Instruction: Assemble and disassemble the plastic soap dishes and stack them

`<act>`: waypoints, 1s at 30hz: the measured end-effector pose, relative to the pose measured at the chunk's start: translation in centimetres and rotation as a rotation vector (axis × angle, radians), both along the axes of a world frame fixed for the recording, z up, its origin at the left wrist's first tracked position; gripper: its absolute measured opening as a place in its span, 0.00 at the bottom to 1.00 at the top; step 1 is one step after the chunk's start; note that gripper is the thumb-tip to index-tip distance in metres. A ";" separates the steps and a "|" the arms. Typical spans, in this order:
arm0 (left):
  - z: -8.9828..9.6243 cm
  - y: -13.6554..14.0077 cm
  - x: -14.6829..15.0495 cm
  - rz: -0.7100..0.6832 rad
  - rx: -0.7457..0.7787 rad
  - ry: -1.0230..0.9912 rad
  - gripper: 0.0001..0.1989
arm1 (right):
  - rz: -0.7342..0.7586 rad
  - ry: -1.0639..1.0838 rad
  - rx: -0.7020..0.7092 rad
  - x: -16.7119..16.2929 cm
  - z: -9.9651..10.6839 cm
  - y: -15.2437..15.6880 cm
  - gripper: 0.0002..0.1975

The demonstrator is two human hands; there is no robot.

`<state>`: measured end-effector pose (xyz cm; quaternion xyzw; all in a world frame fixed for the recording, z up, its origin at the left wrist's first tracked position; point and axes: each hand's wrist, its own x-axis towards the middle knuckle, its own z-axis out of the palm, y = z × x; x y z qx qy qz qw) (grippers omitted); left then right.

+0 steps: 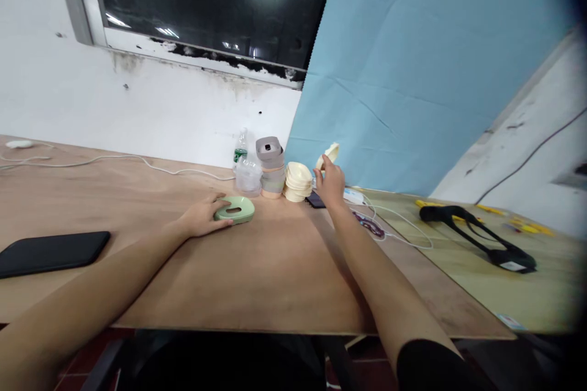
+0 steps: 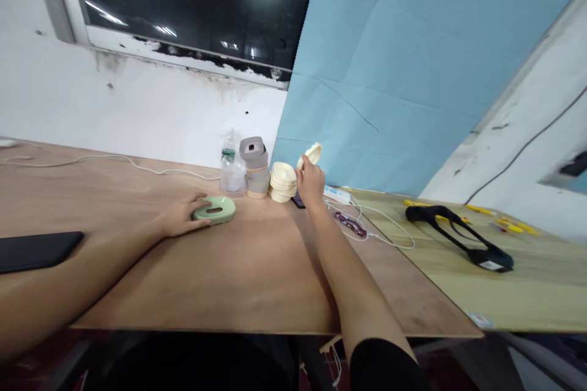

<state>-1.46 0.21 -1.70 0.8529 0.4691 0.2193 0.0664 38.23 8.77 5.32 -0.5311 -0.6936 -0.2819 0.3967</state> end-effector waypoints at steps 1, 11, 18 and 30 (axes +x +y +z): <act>-0.3 0.4 0.1 -0.006 -0.023 0.014 0.39 | -0.015 -0.081 -0.021 0.2 0.3 0.0 0.25; -2.1 4.2 -0.5 -0.097 0.013 0.029 0.52 | 0.076 -0.568 -0.221 0.6 1.2 1.0 0.23; -1.4 5.0 -1.3 -0.116 0.044 0.077 0.50 | 0.103 -0.615 -0.239 0.5 0.4 2.3 0.25; -0.8 8.9 -2.4 -0.043 -0.067 0.021 0.57 | 0.300 -0.086 0.147 0.4 -4.3 0.6 0.25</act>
